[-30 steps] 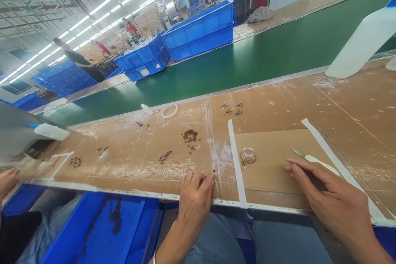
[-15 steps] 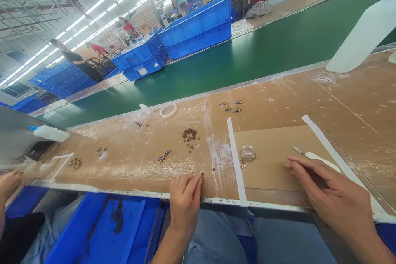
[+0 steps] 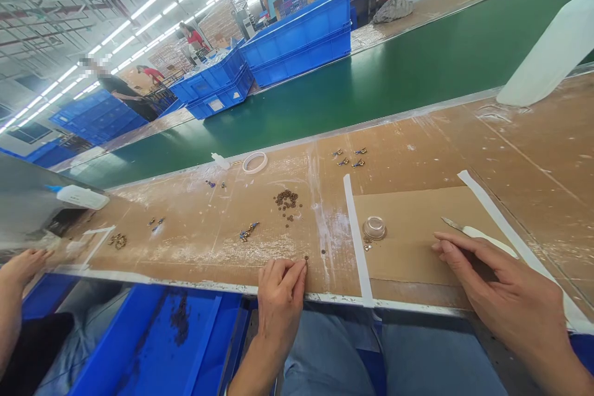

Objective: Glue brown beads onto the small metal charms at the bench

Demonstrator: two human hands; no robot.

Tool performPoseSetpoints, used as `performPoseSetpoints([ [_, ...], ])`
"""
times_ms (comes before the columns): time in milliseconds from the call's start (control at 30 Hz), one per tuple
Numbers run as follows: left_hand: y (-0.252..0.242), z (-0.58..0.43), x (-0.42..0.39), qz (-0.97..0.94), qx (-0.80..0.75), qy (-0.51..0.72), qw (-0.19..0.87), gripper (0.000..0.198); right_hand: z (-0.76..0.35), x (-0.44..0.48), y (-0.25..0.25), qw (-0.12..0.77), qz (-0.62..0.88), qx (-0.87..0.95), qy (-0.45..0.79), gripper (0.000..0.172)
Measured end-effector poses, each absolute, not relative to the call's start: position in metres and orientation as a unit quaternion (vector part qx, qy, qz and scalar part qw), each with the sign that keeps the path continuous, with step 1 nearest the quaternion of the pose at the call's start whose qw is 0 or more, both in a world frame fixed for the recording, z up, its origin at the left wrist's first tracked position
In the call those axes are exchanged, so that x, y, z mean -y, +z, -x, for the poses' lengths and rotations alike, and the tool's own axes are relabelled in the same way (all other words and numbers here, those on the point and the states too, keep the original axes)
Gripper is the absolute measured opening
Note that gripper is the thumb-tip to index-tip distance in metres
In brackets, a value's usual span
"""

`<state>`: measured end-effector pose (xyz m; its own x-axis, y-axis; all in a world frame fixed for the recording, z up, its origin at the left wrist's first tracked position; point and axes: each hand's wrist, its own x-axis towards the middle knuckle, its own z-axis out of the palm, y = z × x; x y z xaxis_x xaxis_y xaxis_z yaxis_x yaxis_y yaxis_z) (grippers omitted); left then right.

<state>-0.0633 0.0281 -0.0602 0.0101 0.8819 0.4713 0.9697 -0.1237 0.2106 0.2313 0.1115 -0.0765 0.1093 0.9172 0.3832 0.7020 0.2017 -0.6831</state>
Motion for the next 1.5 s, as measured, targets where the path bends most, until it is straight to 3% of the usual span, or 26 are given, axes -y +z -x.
performPoseSetpoints([
  [567, -0.061, 0.064, -0.036, 0.714, 0.649, -0.245, 0.09, 0.022, -0.23, -0.109, -0.074, 0.415, 0.62, 0.652, 0.132, 0.028],
  [800, -0.068, 0.102, -0.068, 0.678, 0.68, -0.251, 0.12, 0.021, -0.232, -0.11, -0.077, 0.418, 0.615, 0.657, 0.125, 0.036],
  [1200, -0.061, 0.107, -0.1, 0.684, 0.707, -0.141, 0.114, 0.023, -0.232, -0.112, -0.079, 0.424, 0.61, 0.656, 0.133, 0.033],
  [1333, -0.055, 0.107, -0.093, 0.693, 0.703, -0.145, 0.075, 0.022, -0.231, -0.112, -0.077, 0.429, 0.605, 0.657, 0.135, 0.035],
  [1500, -0.041, 0.1, -0.071, 0.692, 0.692, -0.184, -0.09, 0.022, -0.229, -0.113, -0.076, 0.436, 0.601, 0.66, 0.116, 0.036],
])
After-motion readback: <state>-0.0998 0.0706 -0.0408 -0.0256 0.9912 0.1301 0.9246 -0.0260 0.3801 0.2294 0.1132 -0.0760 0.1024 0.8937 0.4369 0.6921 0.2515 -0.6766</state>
